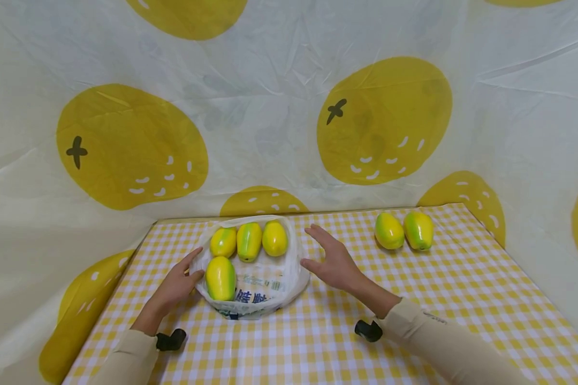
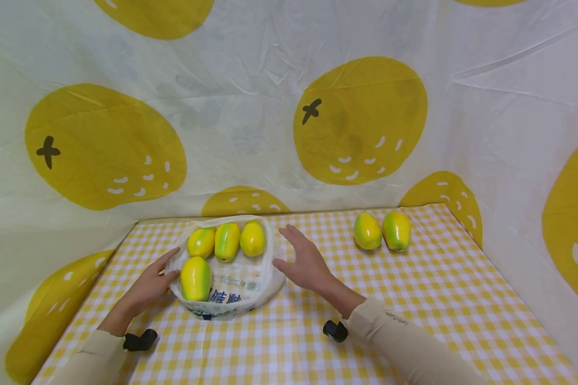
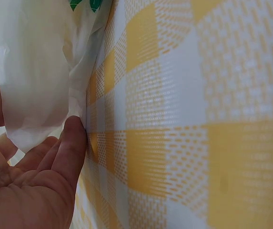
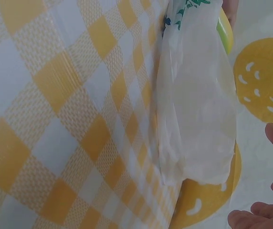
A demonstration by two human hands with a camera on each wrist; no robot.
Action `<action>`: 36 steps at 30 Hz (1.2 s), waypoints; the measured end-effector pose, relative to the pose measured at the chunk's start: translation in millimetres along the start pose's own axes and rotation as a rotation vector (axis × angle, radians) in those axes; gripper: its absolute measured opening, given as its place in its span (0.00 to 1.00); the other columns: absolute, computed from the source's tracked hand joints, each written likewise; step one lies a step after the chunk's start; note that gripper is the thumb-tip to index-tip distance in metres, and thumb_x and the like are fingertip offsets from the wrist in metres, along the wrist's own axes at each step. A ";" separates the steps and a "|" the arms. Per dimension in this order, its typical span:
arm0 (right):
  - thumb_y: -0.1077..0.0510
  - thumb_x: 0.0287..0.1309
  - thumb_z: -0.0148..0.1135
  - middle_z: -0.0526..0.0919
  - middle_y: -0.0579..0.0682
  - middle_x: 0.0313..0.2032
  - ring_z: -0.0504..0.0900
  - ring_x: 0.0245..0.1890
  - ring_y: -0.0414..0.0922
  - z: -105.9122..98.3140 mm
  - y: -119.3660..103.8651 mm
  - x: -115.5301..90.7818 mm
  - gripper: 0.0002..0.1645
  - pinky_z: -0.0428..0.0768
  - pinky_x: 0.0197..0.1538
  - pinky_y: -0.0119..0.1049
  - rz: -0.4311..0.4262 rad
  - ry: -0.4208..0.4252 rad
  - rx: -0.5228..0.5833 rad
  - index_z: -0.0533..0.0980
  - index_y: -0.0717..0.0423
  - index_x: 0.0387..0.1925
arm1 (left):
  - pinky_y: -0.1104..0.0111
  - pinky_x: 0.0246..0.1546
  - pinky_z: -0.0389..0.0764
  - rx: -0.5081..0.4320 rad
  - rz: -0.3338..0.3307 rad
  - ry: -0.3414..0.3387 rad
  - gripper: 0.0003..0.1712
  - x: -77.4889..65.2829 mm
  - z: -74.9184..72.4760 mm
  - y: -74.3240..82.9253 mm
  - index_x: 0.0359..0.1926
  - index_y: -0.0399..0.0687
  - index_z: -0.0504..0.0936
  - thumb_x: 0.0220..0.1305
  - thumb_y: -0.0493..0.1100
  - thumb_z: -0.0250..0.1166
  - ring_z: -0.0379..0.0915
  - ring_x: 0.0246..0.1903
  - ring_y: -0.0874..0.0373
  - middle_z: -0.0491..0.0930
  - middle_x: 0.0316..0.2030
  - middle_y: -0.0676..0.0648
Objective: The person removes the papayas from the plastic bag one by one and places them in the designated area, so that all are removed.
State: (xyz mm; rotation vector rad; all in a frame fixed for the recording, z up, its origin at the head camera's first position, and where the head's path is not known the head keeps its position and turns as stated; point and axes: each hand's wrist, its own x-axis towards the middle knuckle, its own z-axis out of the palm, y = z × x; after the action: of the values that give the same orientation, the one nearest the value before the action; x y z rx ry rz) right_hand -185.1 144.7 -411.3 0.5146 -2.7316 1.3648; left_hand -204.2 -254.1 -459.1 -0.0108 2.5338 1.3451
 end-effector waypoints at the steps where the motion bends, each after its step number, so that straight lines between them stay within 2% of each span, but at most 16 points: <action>1: 0.56 0.64 0.71 0.58 0.61 0.81 0.57 0.81 0.62 1.5 0.1 0.1 0.45 0.66 0.76 0.64 -0.004 -0.003 0.000 0.63 0.56 0.78 | 0.42 0.73 0.68 0.000 0.000 0.000 0.41 -0.1 0.0 -0.1 0.85 0.57 0.46 0.80 0.42 0.52 0.50 0.80 0.34 0.45 0.83 0.34; 7: 0.55 0.65 0.70 0.58 0.59 0.81 0.57 0.81 0.61 10.1 -2.5 1.7 0.44 0.66 0.76 0.64 -0.004 -0.017 -0.007 0.64 0.56 0.78 | 0.43 0.73 0.69 -0.004 0.003 -0.002 0.41 0.0 -0.1 -0.6 0.85 0.57 0.46 0.80 0.42 0.52 0.50 0.80 0.33 0.45 0.83 0.34; 20: 0.54 0.65 0.70 0.58 0.57 0.81 0.57 0.82 0.59 29.3 -13.5 3.1 0.43 0.65 0.77 0.64 0.005 -0.044 0.048 0.64 0.55 0.78 | 0.38 0.76 0.61 0.001 -0.008 0.002 0.41 0.9 0.6 -1.9 0.85 0.58 0.46 0.79 0.43 0.53 0.45 0.81 0.33 0.43 0.84 0.35; 31: 0.54 0.65 0.70 0.60 0.60 0.80 0.60 0.80 0.61 44.1 -24.0 6.0 0.43 0.65 0.77 0.63 -0.026 -0.073 0.043 0.65 0.57 0.77 | 0.38 0.76 0.60 0.004 0.004 0.004 0.41 0.2 0.2 -1.2 0.85 0.57 0.46 0.79 0.42 0.53 0.46 0.81 0.33 0.44 0.84 0.35; 36: 0.54 0.65 0.70 0.60 0.57 0.81 0.60 0.81 0.59 48.2 -28.2 6.7 0.42 0.65 0.77 0.62 -0.014 -0.089 0.045 0.65 0.54 0.77 | 0.38 0.76 0.61 0.009 0.006 0.003 0.41 -0.1 0.1 -0.3 0.85 0.57 0.46 0.79 0.43 0.53 0.48 0.81 0.33 0.45 0.84 0.35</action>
State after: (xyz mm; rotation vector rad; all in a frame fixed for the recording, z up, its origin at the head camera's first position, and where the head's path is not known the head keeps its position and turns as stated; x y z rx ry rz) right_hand -177.5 89.4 -417.8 0.6108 -2.7665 1.4373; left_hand -204.1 -254.2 -459.4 -0.0034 2.5442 1.3361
